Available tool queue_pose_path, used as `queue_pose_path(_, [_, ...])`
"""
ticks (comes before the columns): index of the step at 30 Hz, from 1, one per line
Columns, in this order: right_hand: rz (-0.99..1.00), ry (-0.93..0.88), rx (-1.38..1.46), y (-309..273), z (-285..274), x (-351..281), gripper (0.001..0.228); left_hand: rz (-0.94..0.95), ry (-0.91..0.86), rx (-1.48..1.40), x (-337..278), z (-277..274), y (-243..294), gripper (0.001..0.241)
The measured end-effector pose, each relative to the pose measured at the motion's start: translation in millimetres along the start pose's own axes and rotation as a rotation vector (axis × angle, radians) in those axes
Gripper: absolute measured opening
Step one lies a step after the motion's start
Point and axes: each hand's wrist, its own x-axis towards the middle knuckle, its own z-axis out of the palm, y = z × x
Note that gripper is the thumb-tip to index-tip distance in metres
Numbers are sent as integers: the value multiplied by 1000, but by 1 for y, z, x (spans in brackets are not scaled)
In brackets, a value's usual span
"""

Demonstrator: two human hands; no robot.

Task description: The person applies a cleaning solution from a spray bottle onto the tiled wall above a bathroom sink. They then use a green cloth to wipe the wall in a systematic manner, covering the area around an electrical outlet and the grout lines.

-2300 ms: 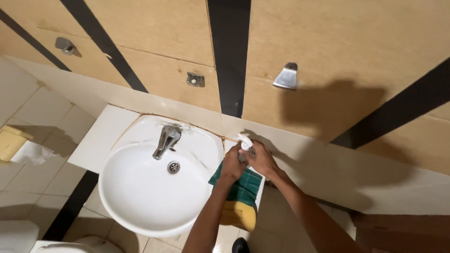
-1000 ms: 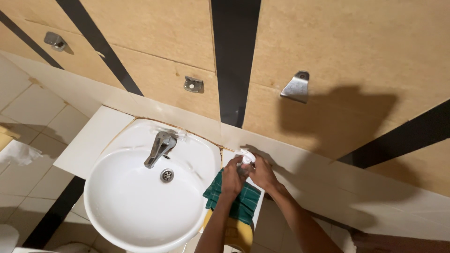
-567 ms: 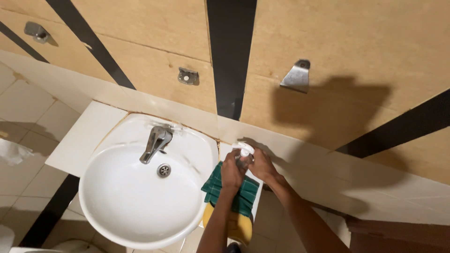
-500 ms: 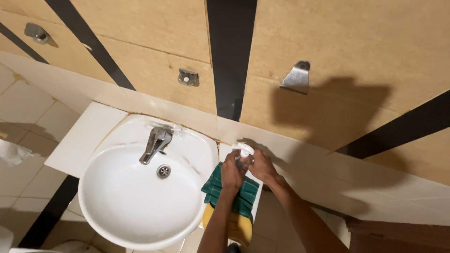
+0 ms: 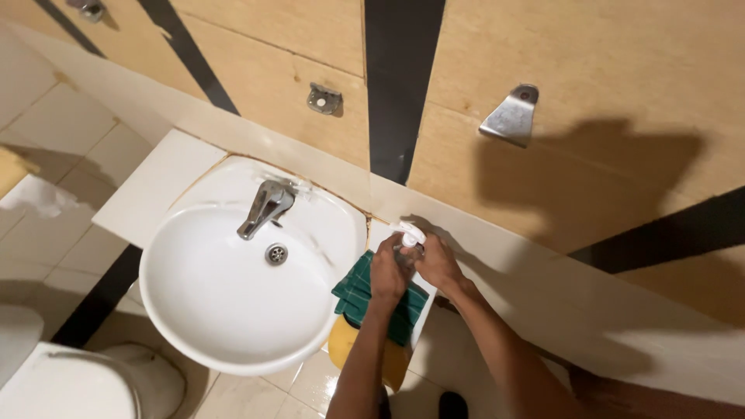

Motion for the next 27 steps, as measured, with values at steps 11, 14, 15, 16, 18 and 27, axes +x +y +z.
queue_pose_path(11, [-127, -55, 2, 15, -4, 7, 25, -115, 115, -2, -11, 25, -5, 68])
queue_pose_path(14, [-152, -105, 90, 24, -3, 14, 29, -129, 163, -1, -14, 28, 2, 68])
queue_pose_path(15, [-216, -106, 130, 31, -1, 18, 33, -151, 163, -1, -15, 28, 5, 68])
queue_pose_path(16, [-223, -117, 126, 28, -3, 16, 33, -158, 175, -2, -16, 31, 5, 68])
queue_pose_path(18, [-167, -144, 170, 19, -8, 13, 34, -226, 176, 27, -15, 34, 5, 69])
queue_pose_path(27, [-367, -103, -23, 32, -7, 16, 53, -98, 151, 158, -9, 58, -47, 74])
